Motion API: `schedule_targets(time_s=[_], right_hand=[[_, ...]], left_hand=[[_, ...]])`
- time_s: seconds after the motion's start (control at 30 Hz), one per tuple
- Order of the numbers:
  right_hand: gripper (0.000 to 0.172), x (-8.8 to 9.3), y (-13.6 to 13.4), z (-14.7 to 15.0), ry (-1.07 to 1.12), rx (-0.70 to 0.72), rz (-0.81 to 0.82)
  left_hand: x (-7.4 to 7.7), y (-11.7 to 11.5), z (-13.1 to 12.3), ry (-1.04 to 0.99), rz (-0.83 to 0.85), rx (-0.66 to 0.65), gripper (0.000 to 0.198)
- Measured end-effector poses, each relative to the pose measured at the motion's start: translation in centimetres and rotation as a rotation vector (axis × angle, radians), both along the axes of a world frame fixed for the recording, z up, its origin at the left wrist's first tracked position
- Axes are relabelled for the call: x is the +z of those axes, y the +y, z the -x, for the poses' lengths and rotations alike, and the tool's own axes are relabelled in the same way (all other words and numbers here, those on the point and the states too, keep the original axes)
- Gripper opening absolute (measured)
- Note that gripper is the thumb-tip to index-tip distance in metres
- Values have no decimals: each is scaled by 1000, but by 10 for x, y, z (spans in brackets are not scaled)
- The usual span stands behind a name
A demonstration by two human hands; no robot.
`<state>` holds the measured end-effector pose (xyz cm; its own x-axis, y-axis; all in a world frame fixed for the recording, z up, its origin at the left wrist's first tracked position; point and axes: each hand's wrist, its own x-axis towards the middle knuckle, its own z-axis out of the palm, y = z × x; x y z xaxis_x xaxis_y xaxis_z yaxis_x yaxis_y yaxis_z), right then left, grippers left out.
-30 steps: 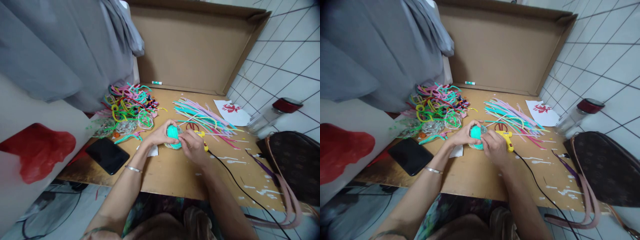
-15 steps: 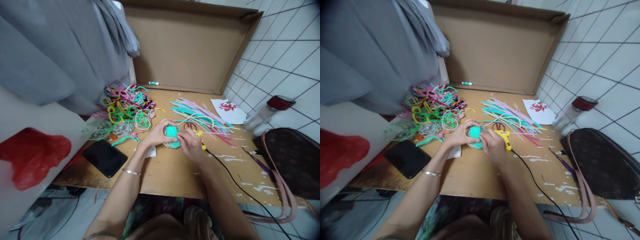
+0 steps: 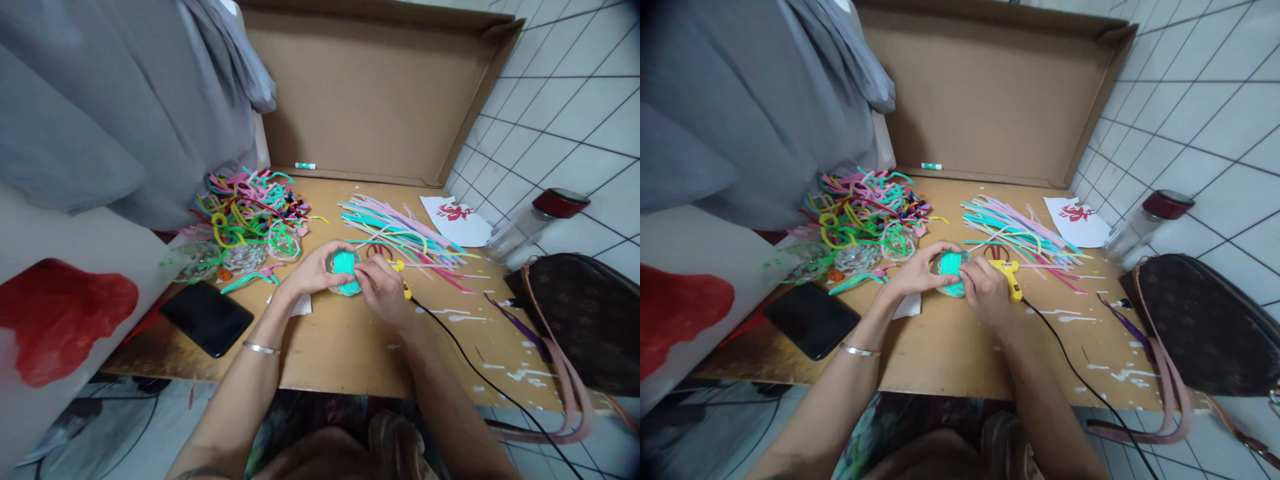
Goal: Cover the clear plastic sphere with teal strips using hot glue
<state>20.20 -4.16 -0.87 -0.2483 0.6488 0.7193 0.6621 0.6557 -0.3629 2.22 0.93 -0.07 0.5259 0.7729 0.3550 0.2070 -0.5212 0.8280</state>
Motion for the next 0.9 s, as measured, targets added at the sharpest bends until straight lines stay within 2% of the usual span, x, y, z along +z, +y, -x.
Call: schedule_targets(time_s=[0.13, 0.33, 0.67, 0.9], right_hand=[[16, -3, 1, 0, 23, -5, -9], [16, -7, 5, -2, 47, -2, -2], [15, -5, 6, -2, 110, 20, 10], [15, -5, 6, -2, 98, 26, 19]], left_hand=[[2, -2, -1, 34, -11, -1, 50], [2, -2, -3, 81, 7, 4, 68], [6, -4, -3, 71, 49, -9, 61], [2, -2, -2, 47, 39, -32, 59]])
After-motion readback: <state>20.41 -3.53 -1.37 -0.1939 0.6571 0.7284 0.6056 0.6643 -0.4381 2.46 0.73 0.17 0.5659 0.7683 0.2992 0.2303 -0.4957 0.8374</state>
